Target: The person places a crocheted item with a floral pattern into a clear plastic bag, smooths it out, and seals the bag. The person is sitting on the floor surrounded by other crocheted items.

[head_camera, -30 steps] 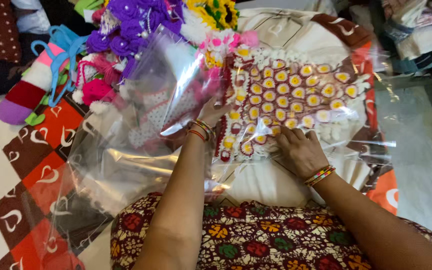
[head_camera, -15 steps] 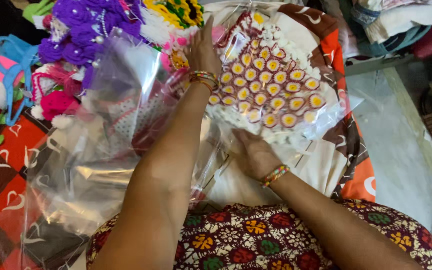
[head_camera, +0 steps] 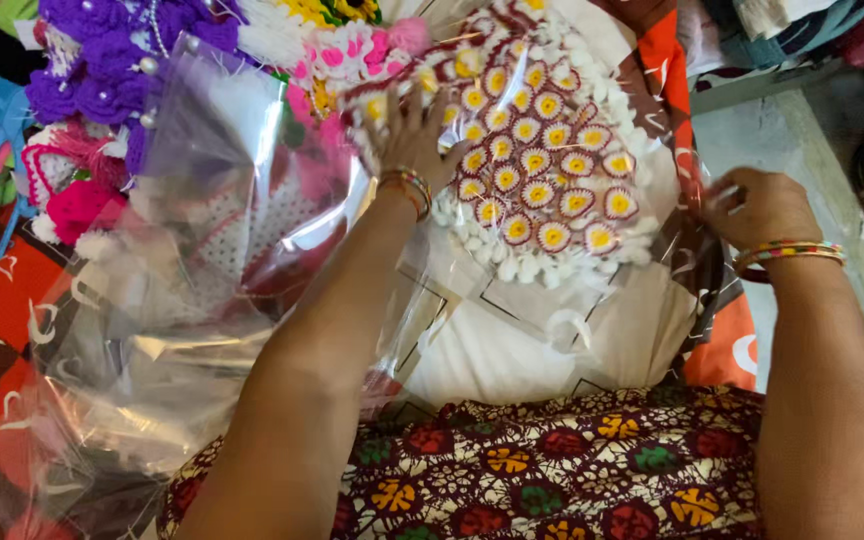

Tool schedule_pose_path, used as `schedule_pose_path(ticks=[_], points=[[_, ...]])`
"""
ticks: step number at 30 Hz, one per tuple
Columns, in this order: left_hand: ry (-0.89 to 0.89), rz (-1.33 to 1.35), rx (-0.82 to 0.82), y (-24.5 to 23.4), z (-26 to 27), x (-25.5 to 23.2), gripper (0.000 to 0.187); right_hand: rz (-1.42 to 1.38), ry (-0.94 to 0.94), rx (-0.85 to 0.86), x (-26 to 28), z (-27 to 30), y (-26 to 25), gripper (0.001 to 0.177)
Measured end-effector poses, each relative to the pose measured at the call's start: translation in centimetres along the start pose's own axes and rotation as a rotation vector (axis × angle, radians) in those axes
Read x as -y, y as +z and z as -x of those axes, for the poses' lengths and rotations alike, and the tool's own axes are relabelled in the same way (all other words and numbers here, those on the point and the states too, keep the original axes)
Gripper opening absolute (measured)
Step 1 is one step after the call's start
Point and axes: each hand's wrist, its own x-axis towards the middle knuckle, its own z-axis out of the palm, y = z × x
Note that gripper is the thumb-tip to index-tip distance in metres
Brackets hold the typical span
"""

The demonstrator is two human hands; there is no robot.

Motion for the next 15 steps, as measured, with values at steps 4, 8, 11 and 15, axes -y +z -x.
schedule_pose_path(ticks=[4,8,11,15], points=[[0.282,-0.075,0.032,-0.1,-4.3,0.1,0.08,0.023,0.032,0.353,-2.1,2.6,-1.2,0.026],[0.033,-0.216,-0.09,1.1,-6.4,2.3,0.07,0.088,0.047,0.625,-0.6,5.8,-1.5,0.022],[-0.196,0.057,-0.583,2.8,-5.5,4.5,0.066,0.15,0.088,0.689,1.1,6.7,-2.5,0.022],[-0.129,0.389,-0.715,7.6,-1.9,5.0,0.071,0.149,0.16,0.29,1.0,5.4,-3.3,0.034]])
